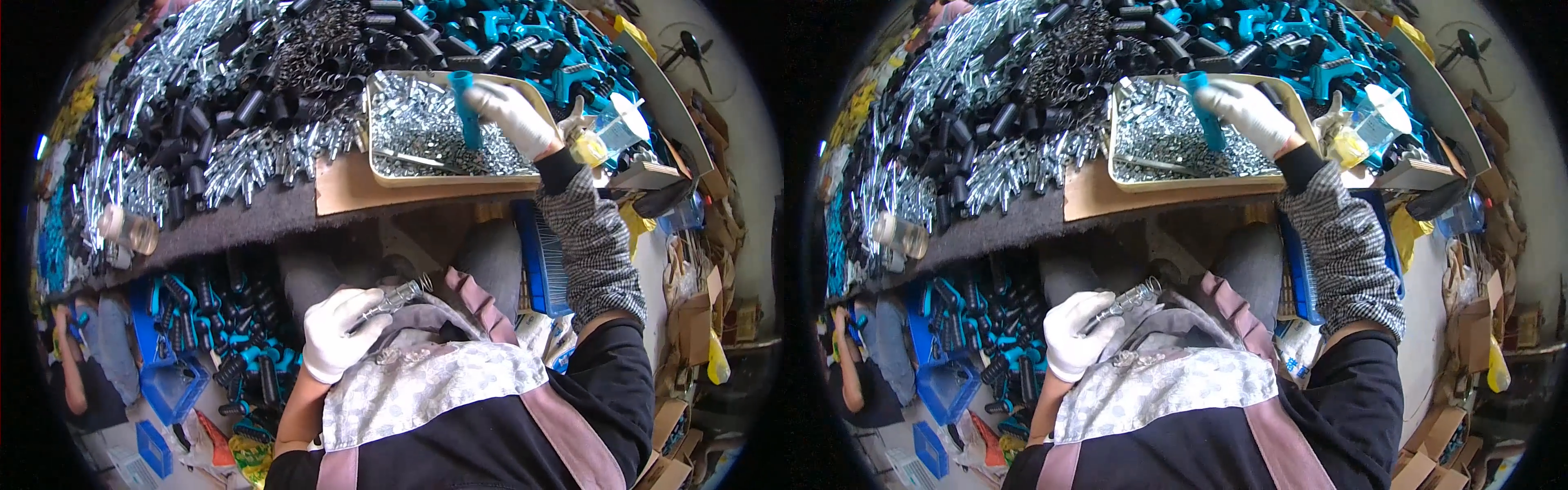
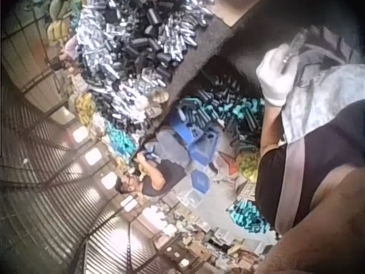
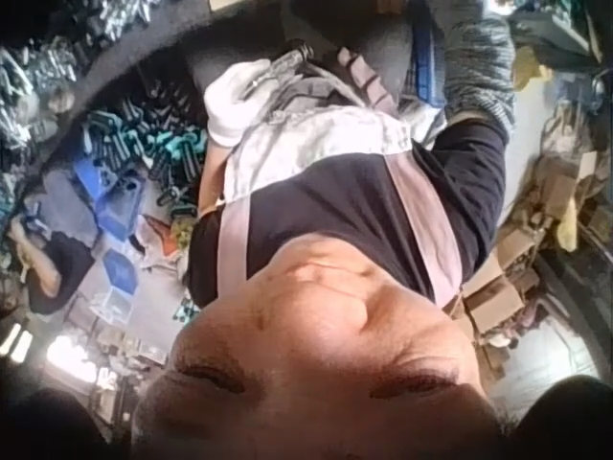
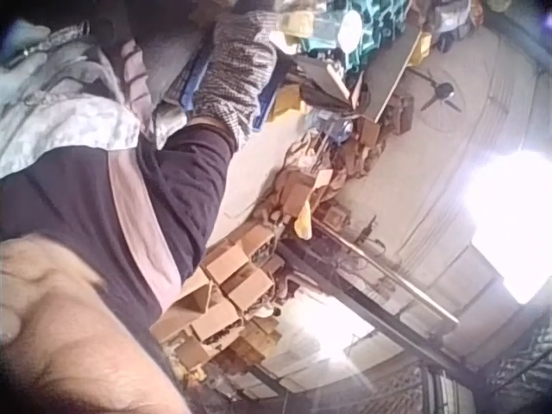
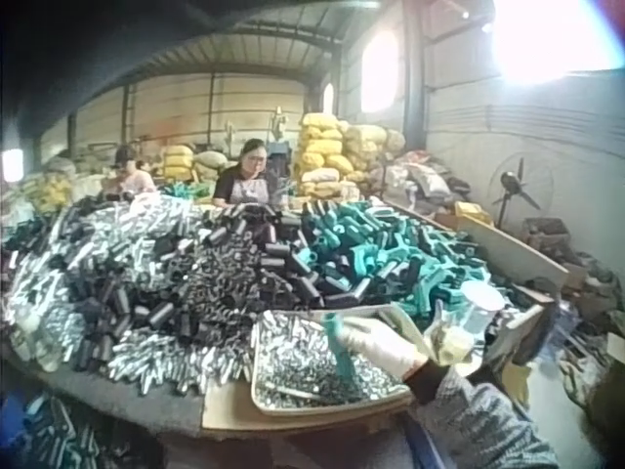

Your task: Assembling internal metal mechanisms and shafts into plastic hand tool handles at a factory workstation.

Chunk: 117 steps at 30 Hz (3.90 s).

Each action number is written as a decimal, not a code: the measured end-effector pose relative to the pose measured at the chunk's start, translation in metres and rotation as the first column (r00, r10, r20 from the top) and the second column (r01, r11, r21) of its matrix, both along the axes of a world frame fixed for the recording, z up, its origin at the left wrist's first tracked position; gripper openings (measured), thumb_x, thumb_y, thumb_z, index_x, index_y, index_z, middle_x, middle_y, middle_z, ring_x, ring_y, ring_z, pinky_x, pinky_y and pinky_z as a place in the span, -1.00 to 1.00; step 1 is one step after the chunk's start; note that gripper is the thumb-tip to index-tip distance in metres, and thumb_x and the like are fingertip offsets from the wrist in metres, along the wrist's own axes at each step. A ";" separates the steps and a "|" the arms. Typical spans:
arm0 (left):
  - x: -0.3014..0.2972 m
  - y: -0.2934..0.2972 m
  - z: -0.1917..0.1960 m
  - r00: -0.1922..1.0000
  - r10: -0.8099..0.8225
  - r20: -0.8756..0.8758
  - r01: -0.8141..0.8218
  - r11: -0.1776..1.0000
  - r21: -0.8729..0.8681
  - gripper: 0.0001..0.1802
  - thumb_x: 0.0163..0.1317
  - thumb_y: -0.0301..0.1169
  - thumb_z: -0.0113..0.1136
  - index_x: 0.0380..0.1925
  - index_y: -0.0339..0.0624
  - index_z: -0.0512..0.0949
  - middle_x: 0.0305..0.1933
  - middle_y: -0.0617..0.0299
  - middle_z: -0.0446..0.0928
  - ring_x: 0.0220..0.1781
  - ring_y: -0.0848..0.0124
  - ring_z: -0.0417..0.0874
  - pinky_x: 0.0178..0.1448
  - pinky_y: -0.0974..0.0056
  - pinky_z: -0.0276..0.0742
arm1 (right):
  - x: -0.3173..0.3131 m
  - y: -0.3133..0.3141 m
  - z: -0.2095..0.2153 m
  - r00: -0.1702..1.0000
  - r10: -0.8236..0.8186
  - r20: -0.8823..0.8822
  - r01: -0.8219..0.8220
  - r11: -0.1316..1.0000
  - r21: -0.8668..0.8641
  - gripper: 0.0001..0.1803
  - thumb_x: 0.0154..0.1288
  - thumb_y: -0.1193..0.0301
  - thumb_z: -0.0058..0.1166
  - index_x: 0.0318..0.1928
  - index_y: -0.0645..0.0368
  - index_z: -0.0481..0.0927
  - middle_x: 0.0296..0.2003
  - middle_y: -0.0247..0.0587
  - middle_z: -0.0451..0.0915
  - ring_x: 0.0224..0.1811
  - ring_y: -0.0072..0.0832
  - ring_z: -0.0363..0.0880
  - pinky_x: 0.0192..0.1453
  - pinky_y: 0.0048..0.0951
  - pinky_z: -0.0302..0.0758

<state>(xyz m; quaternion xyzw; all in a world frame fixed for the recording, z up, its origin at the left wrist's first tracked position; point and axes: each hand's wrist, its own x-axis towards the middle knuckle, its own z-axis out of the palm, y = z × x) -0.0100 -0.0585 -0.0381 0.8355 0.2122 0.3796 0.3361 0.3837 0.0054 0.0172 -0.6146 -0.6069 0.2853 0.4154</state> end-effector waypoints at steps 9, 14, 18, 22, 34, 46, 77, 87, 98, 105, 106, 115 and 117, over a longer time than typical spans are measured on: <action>-0.014 -0.002 0.002 0.992 0.125 -0.008 -0.126 0.991 -0.050 -0.67 -0.03 -0.61 0.43 -0.19 -0.37 0.65 -0.31 -0.03 0.65 -0.32 0.15 0.71 -0.21 0.25 0.61 | -0.068 -0.058 0.019 0.965 -0.117 0.234 0.033 0.941 0.336 -0.46 0.33 0.12 0.24 0.12 0.29 0.58 -0.14 0.02 0.68 -0.11 -0.29 0.69 0.02 -0.36 0.58; -0.013 0.010 0.002 0.987 0.153 -0.053 -0.157 0.985 -0.073 -0.66 0.00 -0.56 0.46 -0.16 -0.32 0.67 -0.29 -0.01 0.66 -0.33 0.16 0.73 -0.23 0.27 0.62 | -0.086 -0.112 0.004 0.962 0.243 0.121 -0.222 0.961 -0.166 -0.62 0.37 0.30 0.15 0.06 0.31 0.63 -0.16 -0.07 0.70 -0.13 -0.41 0.67 0.08 -0.38 0.55; -0.012 0.013 -0.003 0.992 0.072 -0.101 -0.079 0.994 -0.073 -0.67 -0.01 -0.58 0.44 -0.17 -0.37 0.66 -0.27 0.01 0.66 -0.30 0.26 0.74 -0.20 0.32 0.62 | -0.097 -0.129 -0.009 0.975 0.130 -0.180 -0.192 0.902 -0.386 -0.65 0.38 0.31 0.17 0.05 0.28 0.64 -0.22 -0.29 0.64 -0.24 -0.61 0.56 -0.07 -0.53 0.54; -0.012 0.018 -0.002 0.998 0.003 -0.070 -0.002 1.000 0.013 -0.68 -0.01 -0.51 0.48 -0.20 -0.29 0.67 -0.31 0.02 0.67 -0.38 0.15 0.73 -0.30 0.24 0.63 | -0.097 -0.135 -0.022 0.973 0.140 -0.184 -0.199 0.911 -0.361 -0.66 0.36 0.33 0.20 0.03 0.29 0.64 -0.24 -0.31 0.65 -0.25 -0.61 0.58 -0.10 -0.54 0.55; -0.003 0.004 -0.004 0.967 -0.175 -0.183 0.186 0.982 0.045 -0.51 -0.11 -0.31 0.55 -0.13 -0.24 0.66 -0.29 0.06 0.68 -0.34 0.14 0.73 -0.24 0.21 0.62 | -0.139 -0.128 -0.043 0.856 0.180 -0.484 -0.449 0.724 -0.524 -0.50 0.22 0.29 0.38 0.09 0.34 0.63 -0.35 -0.24 0.67 -0.51 -0.68 0.54 -0.43 -0.59 0.50; 0.020 0.000 -0.007 0.911 -0.259 -0.321 0.271 0.963 -0.009 -0.34 -0.03 -0.20 0.51 0.09 -0.23 0.59 -0.23 0.03 0.66 -0.30 0.10 0.73 -0.19 0.17 0.65 | -0.157 -0.124 -0.065 0.875 0.320 -0.363 -0.450 0.815 -0.365 -0.43 0.20 0.29 0.36 0.14 0.37 0.59 -0.21 -0.06 0.71 -0.26 -0.47 0.66 -0.19 -0.46 0.59; 0.017 0.018 0.003 0.920 -0.007 -0.391 0.079 0.983 0.167 -0.59 0.08 -0.18 0.42 -0.06 0.00 0.63 -0.48 0.12 0.59 -0.47 0.12 0.68 -0.38 0.12 0.59 | -0.037 -0.033 0.004 0.849 0.119 0.514 -0.233 0.959 0.164 -0.81 0.17 0.50 0.25 -0.18 0.25 0.68 -0.36 -0.14 0.66 -0.33 -0.44 0.65 -0.15 -0.41 0.57; 0.016 0.023 -0.005 0.850 -0.023 -0.526 0.086 0.992 0.095 -0.55 0.01 -0.22 0.42 -0.04 -0.05 0.65 -0.39 0.09 0.64 -0.39 0.10 0.70 -0.30 0.13 0.62 | -0.138 -0.094 -0.048 0.847 0.411 0.337 -0.467 0.879 0.100 -0.86 0.01 0.42 0.33 -0.37 0.09 0.67 -0.36 -0.24 0.58 -0.25 -0.18 0.61 -0.16 -0.23 0.57; 0.016 0.017 -0.024 0.880 0.000 -0.474 0.105 0.975 0.195 -0.59 0.09 -0.13 0.38 -0.06 0.03 0.62 -0.45 0.18 0.61 -0.46 0.14 0.69 -0.37 0.13 0.62 | -0.189 -0.112 -0.038 0.494 0.399 0.772 -0.375 0.899 -0.225 -0.80 -0.04 0.40 0.24 -0.36 0.22 0.64 -0.43 -0.07 0.61 -0.36 -0.14 0.65 -0.29 -0.19 0.59; 0.014 0.015 -0.013 0.873 0.000 -0.487 0.101 0.978 0.182 -0.54 0.06 -0.12 0.40 -0.03 0.02 0.61 -0.43 0.17 0.61 -0.43 0.15 0.70 -0.37 0.12 0.61 | -0.139 -0.069 -0.037 0.756 0.639 0.145 -0.451 0.668 -0.591 -0.52 0.12 0.09 0.35 -0.18 0.30 0.71 -0.33 0.02 0.70 -0.23 -0.18 0.71 -0.11 -0.26 0.60; 0.016 0.016 -0.011 0.881 -0.025 -0.472 0.126 0.975 0.183 -0.53 0.07 -0.11 0.39 -0.02 0.01 0.61 -0.44 0.17 0.60 -0.44 0.15 0.70 -0.37 0.13 0.61 | -0.134 -0.066 -0.044 0.751 0.655 -0.079 -0.535 0.534 -0.655 -0.47 0.15 0.07 0.35 -0.12 0.33 0.70 -0.31 0.01 0.72 -0.23 -0.25 0.71 -0.12 -0.30 0.60; 0.016 0.022 0.000 0.909 -0.128 -0.397 0.200 0.969 0.145 -0.48 -0.06 -0.36 0.40 0.00 -0.10 0.59 -0.27 0.17 0.59 -0.26 0.17 0.67 -0.23 0.15 0.60 | -0.156 -0.095 -0.049 0.858 0.479 0.184 -0.383 0.837 -0.391 -0.37 0.23 -0.13 0.24 -0.33 0.33 0.70 -0.52 0.17 0.61 -0.43 -0.01 0.65 -0.30 -0.15 0.52; 0.021 0.022 0.004 0.938 -0.083 -0.337 0.160 0.965 0.207 -0.50 -0.07 -0.41 0.37 -0.03 -0.14 0.58 -0.22 0.13 0.59 -0.20 0.11 0.65 -0.18 0.11 0.59 | -0.157 -0.096 -0.028 0.829 0.421 0.368 -0.306 0.893 -0.331 -0.51 0.28 -0.01 0.24 -0.25 0.24 0.70 -0.43 0.09 0.65 -0.34 0.05 0.65 -0.23 -0.12 0.56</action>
